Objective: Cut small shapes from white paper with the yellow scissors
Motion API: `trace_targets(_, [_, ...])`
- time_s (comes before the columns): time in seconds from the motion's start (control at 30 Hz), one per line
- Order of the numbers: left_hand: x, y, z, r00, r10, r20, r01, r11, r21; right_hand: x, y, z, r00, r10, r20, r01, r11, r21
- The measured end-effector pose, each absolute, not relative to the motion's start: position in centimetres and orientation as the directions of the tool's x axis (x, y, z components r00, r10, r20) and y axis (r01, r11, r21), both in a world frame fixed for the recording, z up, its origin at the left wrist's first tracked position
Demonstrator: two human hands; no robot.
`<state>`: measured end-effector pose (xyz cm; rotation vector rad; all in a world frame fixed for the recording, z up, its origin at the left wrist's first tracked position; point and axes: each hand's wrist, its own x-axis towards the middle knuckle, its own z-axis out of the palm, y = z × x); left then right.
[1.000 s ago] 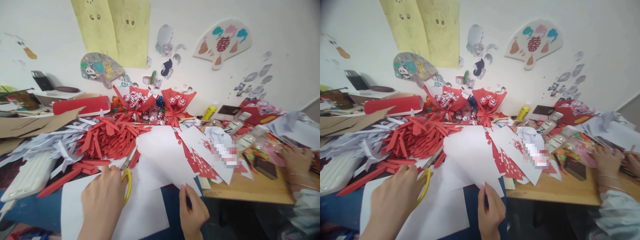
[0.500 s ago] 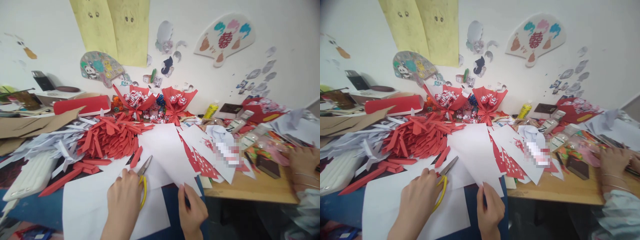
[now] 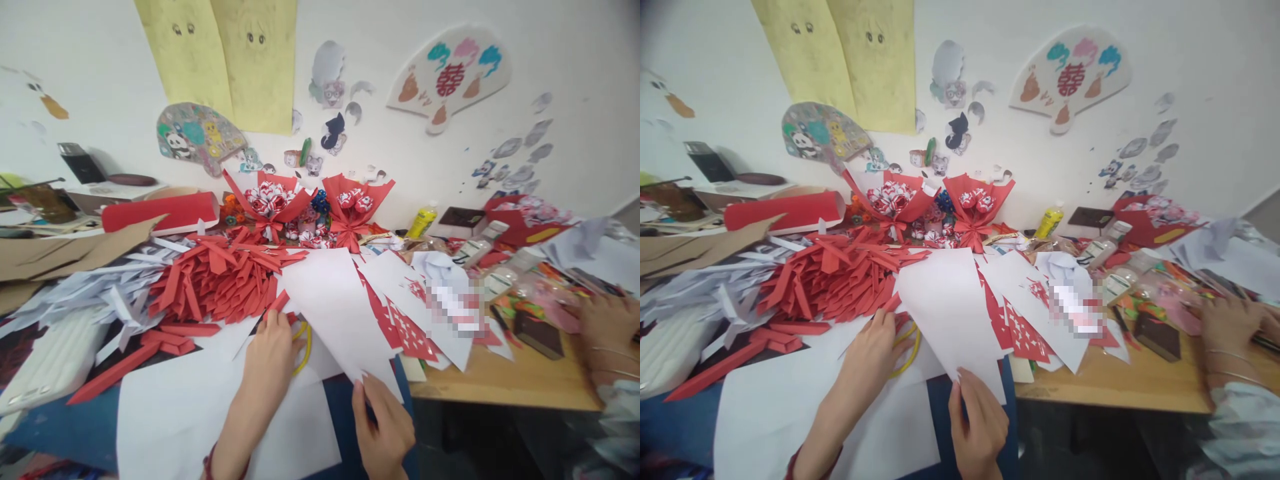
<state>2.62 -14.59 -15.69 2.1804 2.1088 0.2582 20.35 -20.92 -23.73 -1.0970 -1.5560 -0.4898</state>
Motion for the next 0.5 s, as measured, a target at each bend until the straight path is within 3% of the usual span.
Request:
trace_targets(0.17, [1.5, -13.2, -14.7, -0.038, 0.997, 0.061, 0.877, 0.004, 0.480, 20.5, -21.1, -23.3, 0.013, 0.413, 0.911, 0.816, 0.521, -0.248])
trace_targets(0.33, [1.4, -10.0, -14.9, -0.113, 0.991, 0.070, 0.747, 0.038, 0.663, 20.9, -21.1, -22.8, -0.077, 0.461, 0.884, 0.783, 0.577, -0.233])
trace_targets(0.5, [0.3, -8.8, -16.3, -0.103, 0.993, -0.053, 0.519, 0.099, 0.849, 21.5, -20.8, -22.5, -0.183, 0.450, 0.874, 0.777, 0.611, -0.152])
